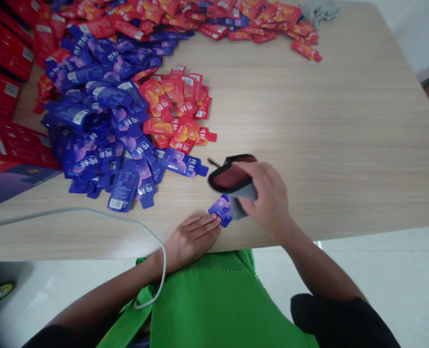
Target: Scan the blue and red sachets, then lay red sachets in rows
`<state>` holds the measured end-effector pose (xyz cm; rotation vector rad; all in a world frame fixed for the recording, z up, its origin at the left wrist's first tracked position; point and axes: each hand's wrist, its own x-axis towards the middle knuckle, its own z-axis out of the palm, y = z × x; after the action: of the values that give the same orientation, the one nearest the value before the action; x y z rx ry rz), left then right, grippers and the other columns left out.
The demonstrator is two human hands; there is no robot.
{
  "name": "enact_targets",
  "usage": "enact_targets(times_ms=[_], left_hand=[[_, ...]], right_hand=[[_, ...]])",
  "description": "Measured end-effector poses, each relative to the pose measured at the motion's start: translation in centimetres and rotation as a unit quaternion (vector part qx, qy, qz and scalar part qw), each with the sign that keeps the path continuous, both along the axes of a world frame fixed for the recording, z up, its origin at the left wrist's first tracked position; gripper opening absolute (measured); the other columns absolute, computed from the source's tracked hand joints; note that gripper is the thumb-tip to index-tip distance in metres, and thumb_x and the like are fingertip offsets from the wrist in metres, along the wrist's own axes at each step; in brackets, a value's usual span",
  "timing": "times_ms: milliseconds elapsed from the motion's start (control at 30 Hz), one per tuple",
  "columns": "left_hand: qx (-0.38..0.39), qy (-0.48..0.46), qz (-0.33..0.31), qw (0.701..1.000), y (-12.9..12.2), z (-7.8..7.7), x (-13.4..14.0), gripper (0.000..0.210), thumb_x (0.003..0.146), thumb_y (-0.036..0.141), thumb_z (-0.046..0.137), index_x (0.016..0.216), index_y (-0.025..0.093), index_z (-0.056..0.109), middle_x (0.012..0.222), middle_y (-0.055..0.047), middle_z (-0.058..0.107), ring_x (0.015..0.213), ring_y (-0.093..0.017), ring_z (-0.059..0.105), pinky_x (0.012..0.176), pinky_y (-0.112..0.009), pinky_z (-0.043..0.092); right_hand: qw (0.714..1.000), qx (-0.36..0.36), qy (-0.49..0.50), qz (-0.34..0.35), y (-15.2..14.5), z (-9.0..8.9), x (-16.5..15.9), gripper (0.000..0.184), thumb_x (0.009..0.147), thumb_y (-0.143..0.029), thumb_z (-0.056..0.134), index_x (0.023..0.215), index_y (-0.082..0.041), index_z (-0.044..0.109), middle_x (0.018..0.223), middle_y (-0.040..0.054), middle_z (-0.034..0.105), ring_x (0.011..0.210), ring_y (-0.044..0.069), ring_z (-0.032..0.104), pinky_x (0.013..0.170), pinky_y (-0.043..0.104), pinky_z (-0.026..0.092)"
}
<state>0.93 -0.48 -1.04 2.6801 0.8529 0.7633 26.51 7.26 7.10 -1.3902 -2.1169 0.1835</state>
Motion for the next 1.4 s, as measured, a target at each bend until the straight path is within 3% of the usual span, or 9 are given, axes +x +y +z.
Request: enact_targets(times_ms=[133, 333, 500, 633, 733, 900, 1100, 1200, 1400], left_hand=[[-0.016, 0.006, 0.004, 1.000, 0.2, 0.4, 0.1, 0.015, 0.102, 0.016, 0.063, 0.108, 0.017, 0.076, 0.116, -0.004, 0.083, 0.106, -0.017, 0.078, 0.100, -0.032, 0.061], [-0.003, 0.001, -0.010, 1.000, 0.4, 0.4, -0.2, 0.026, 0.104, 0.017, 0.061, 0.127, 0.016, 0.072, 0.137, -0.005, 0.075, 0.129, -0.018, 0.070, 0.110, -0.033, 0.056], [-0.014, 0.001, -0.006, 1.000, 0.3, 0.1, -0.2, 0.026, 0.104, 0.017, 0.061, 0.127, 0.017, 0.072, 0.138, -0.004, 0.075, 0.129, -0.017, 0.070, 0.112, -0.032, 0.054], [-0.019, -0.006, 0.001, 1.000, 0.2, 0.2, -0.1, 0.025, 0.104, 0.017, 0.061, 0.127, 0.017, 0.072, 0.138, -0.004, 0.075, 0.130, -0.017, 0.069, 0.112, -0.032, 0.054], [-0.016, 0.002, 0.000, 1.000, 0.3, 0.4, 0.0, 0.023, 0.104, 0.018, 0.061, 0.125, 0.017, 0.072, 0.134, -0.004, 0.077, 0.126, -0.019, 0.071, 0.106, -0.034, 0.058], [-0.048, 0.017, -0.009, 0.999, 0.4, 0.3, 0.0, 0.024, 0.104, 0.012, 0.054, 0.093, 0.021, 0.074, 0.091, -0.001, 0.082, 0.084, -0.015, 0.077, 0.088, -0.029, 0.064], [-0.027, 0.007, -0.013, 1.000, 0.4, 0.3, -0.2, 0.027, 0.105, 0.016, 0.058, 0.129, 0.016, 0.071, 0.137, -0.007, 0.075, 0.128, -0.019, 0.070, 0.110, -0.033, 0.056], [-0.025, 0.006, -0.006, 1.000, 0.4, 0.2, -0.2, 0.027, 0.104, 0.016, 0.060, 0.128, 0.016, 0.071, 0.139, -0.006, 0.074, 0.130, -0.017, 0.069, 0.111, -0.031, 0.054], [-0.012, 0.007, -0.003, 1.000, 0.3, 0.3, -0.1, 0.024, 0.105, 0.017, 0.060, 0.126, 0.017, 0.072, 0.138, -0.003, 0.075, 0.130, -0.018, 0.069, 0.107, -0.031, 0.056]], right_hand=[[0.984, -0.080, -0.077, 0.137, -3.0, -2.9, -4.1, 0.040, 0.095, -0.021, 0.062, 0.135, -0.024, 0.063, 0.120, 0.0091, 0.074, 0.107, 0.030, 0.067, 0.097, 0.046, 0.052], [0.986, -0.096, -0.118, 0.066, 0.7, -6.1, -0.7, 0.041, 0.093, -0.029, 0.068, 0.133, -0.021, 0.063, 0.122, 0.0119, 0.072, 0.112, 0.033, 0.065, 0.098, 0.047, 0.049], [0.986, -0.051, -0.153, -0.036, 4.8, -4.0, 4.1, 0.044, 0.092, -0.025, 0.065, 0.136, -0.022, 0.061, 0.124, 0.0138, 0.070, 0.114, 0.037, 0.064, 0.098, 0.053, 0.051], [0.993, 0.026, -0.050, -0.107, 3.3, -0.5, 3.0, 0.047, 0.096, -0.027, 0.059, 0.143, -0.024, 0.055, 0.129, 0.0151, 0.068, 0.120, 0.036, 0.062, 0.100, 0.054, 0.052], [1.000, -0.005, -0.008, -0.002, 0.2, 0.3, -0.4, 0.046, 0.096, -0.027, 0.059, 0.142, -0.025, 0.056, 0.129, 0.0129, 0.069, 0.118, 0.034, 0.064, 0.101, 0.050, 0.053], [0.980, -0.104, -0.059, 0.162, -3.4, -3.4, -4.6, 0.038, 0.099, -0.027, 0.061, 0.136, -0.023, 0.062, 0.123, 0.0095, 0.074, 0.109, 0.029, 0.066, 0.098, 0.045, 0.051], [0.984, -0.110, -0.093, 0.102, -1.0, -5.7, -2.4, 0.042, 0.097, -0.034, 0.067, 0.136, -0.023, 0.062, 0.124, 0.0116, 0.072, 0.112, 0.032, 0.064, 0.098, 0.048, 0.049], [0.986, -0.105, -0.114, 0.068, 1.8, -5.8, 0.6, 0.044, 0.095, -0.033, 0.068, 0.136, -0.021, 0.061, 0.127, 0.0130, 0.070, 0.114, 0.034, 0.064, 0.099, 0.049, 0.050], [0.992, -0.020, -0.096, -0.086, 4.8, -2.7, 4.9, 0.044, 0.092, -0.026, 0.065, 0.136, -0.024, 0.061, 0.125, 0.0143, 0.069, 0.118, 0.038, 0.063, 0.100, 0.055, 0.052]])
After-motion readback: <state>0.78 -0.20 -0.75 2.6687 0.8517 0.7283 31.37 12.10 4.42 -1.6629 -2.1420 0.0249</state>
